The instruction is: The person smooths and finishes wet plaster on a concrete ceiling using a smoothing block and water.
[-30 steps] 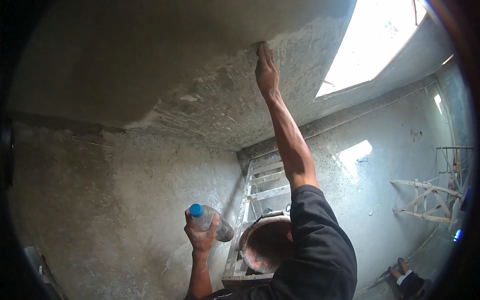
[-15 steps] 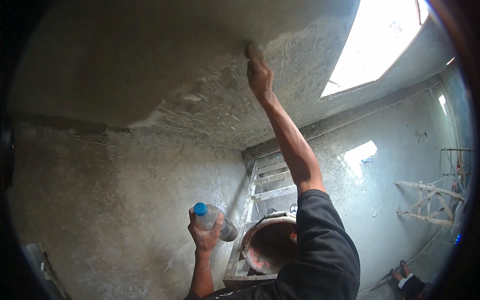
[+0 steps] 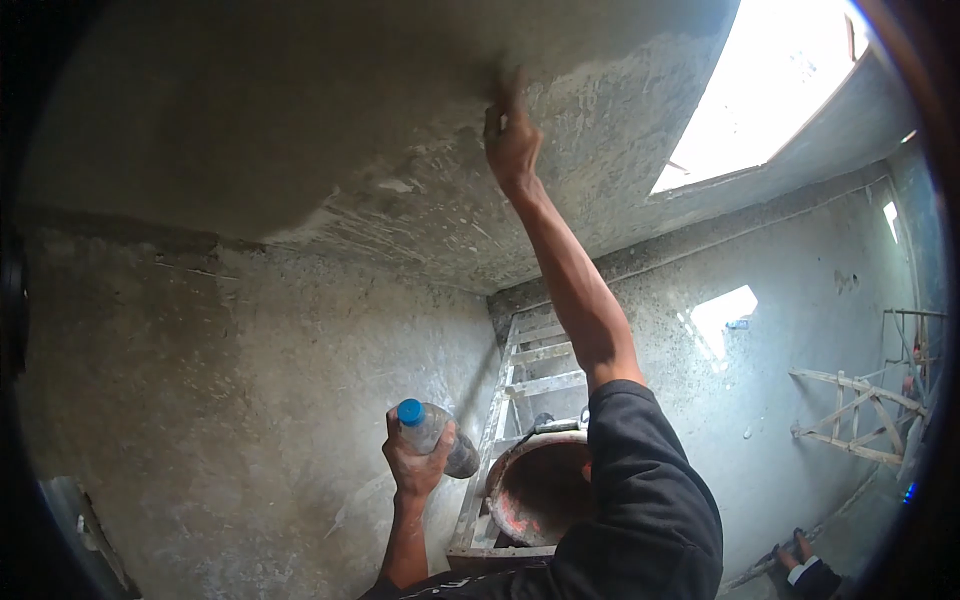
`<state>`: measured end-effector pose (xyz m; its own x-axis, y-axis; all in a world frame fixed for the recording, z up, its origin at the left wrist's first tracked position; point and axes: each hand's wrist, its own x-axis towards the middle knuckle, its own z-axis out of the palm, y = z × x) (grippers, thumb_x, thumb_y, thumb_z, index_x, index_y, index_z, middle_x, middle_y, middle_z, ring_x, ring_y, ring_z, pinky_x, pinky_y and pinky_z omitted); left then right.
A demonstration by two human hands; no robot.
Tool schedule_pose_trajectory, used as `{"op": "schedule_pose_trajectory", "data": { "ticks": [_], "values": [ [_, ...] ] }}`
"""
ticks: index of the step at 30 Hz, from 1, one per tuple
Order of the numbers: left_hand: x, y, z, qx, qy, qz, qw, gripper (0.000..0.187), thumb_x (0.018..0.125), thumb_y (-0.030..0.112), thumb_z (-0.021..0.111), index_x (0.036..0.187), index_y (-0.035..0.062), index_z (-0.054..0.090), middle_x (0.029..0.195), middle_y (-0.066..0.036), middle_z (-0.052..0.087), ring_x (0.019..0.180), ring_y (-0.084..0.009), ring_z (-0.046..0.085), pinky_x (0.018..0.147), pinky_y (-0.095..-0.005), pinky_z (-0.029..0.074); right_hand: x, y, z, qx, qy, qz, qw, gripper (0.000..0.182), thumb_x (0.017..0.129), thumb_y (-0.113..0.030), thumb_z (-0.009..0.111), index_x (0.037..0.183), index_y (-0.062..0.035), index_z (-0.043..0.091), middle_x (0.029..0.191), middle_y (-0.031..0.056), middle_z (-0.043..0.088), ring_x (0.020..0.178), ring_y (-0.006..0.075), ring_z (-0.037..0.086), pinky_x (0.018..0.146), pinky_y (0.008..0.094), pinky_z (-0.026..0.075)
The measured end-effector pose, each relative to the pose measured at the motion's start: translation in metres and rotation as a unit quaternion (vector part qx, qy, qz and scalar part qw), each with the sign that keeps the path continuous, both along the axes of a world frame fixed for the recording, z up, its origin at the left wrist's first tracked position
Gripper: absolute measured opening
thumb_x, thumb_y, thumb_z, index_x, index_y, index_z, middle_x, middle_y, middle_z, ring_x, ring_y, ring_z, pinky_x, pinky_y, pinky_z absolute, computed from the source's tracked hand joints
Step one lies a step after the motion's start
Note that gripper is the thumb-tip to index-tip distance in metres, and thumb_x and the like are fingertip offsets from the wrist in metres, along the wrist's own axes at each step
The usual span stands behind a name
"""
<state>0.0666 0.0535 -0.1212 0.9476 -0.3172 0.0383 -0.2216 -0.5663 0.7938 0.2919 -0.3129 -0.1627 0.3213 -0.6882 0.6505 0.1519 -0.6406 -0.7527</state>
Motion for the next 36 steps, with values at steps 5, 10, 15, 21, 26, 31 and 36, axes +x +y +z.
{"op": "schedule_pose_trajectory", "data": {
  "ticks": [5, 10, 15, 21, 26, 31, 36],
  "values": [
    [-0.001, 0.003, 0.002, 0.006, -0.008, 0.005, 1.000, 0.046, 0.073, 0.022, 0.082, 0.104, 0.0052, 0.052, 0.087, -0.009, 0.064, 0.076, -0.0199, 0.064, 0.072, -0.0352, 0.053, 0.017, -0.010, 0.017, 0.012, -0.045, -0.104, 0.993, 0.075, 0.087, -0.001, 0.056, 0.152, -0.0096, 0.018, 0.121, 0.0148, 0.063, 0.102, 0.0281, 0.067, 0.079, 0.0345, 0.057],
    [-0.002, 0.001, 0.007, 0.008, 0.004, 0.010, 1.000, 0.046, 0.073, 0.022, 0.082, 0.104, 0.0054, 0.052, 0.086, -0.009, 0.064, 0.076, -0.0202, 0.064, 0.072, -0.0352, 0.053, 0.020, 0.015, -0.016, -0.070, 0.010, -0.043, 0.997, 0.076, 0.087, 0.000, 0.053, 0.152, -0.0083, 0.015, 0.131, 0.0186, 0.056, 0.108, 0.0317, 0.063, 0.078, 0.0371, 0.056],
    [-0.001, 0.004, 0.006, 0.000, 0.016, 0.018, 1.000, 0.046, 0.072, 0.023, 0.083, 0.103, 0.0057, 0.052, 0.086, -0.009, 0.064, 0.076, -0.0204, 0.064, 0.072, -0.0353, 0.053, 0.009, -0.011, 0.015, 0.003, -0.108, -0.183, 0.977, 0.072, 0.086, 0.002, 0.054, 0.150, -0.0046, 0.021, 0.125, 0.0128, 0.062, 0.110, 0.0282, 0.063, 0.080, 0.0309, 0.055],
    [0.001, 0.007, 0.005, -0.003, 0.006, 0.029, 1.000, 0.046, 0.073, 0.024, 0.082, 0.103, 0.0054, 0.052, 0.087, -0.009, 0.065, 0.076, -0.0200, 0.064, 0.072, -0.0354, 0.053, -0.002, 0.006, 0.045, 0.220, -0.211, 0.031, 0.952, 0.057, 0.089, 0.000, 0.056, 0.143, 0.0012, 0.036, 0.128, 0.0176, 0.060, 0.101, 0.0219, 0.066, 0.079, 0.0276, 0.054],
    [0.002, 0.012, 0.006, -0.010, -0.003, 0.030, 0.999, 0.046, 0.073, 0.024, 0.082, 0.103, 0.0053, 0.052, 0.085, -0.009, 0.065, 0.075, -0.0196, 0.064, 0.071, -0.0347, 0.053, -0.075, 0.030, 0.058, 0.527, -0.275, 0.394, 0.701, 0.040, 0.092, -0.002, 0.058, 0.131, 0.0004, 0.050, 0.117, 0.0085, 0.058, 0.106, 0.0147, 0.058, 0.089, 0.0245, 0.049],
    [0.002, 0.009, 0.010, -0.030, -0.008, 0.021, 0.999, 0.045, 0.074, 0.024, 0.082, 0.102, 0.0052, 0.053, 0.084, -0.008, 0.065, 0.074, -0.0183, 0.064, 0.070, -0.0338, 0.053, -0.105, 0.025, 0.030, 0.553, -0.032, 0.422, 0.717, 0.039, 0.089, -0.005, 0.061, 0.127, 0.0016, 0.052, 0.121, 0.0114, 0.058, 0.111, 0.0171, 0.057, 0.095, 0.0289, 0.050],
    [0.004, 0.004, 0.032, -0.055, -0.021, 0.030, 0.998, 0.042, 0.073, 0.024, 0.082, 0.100, 0.0050, 0.056, 0.084, -0.008, 0.066, 0.074, -0.0167, 0.065, 0.072, -0.0321, 0.053, -0.127, 0.054, 0.047, 0.582, 0.000, 0.433, 0.688, 0.037, 0.089, -0.005, 0.061, 0.124, 0.0043, 0.053, 0.113, 0.0100, 0.062, 0.098, 0.0175, 0.063, 0.086, 0.0316, 0.053]
  ]
}}
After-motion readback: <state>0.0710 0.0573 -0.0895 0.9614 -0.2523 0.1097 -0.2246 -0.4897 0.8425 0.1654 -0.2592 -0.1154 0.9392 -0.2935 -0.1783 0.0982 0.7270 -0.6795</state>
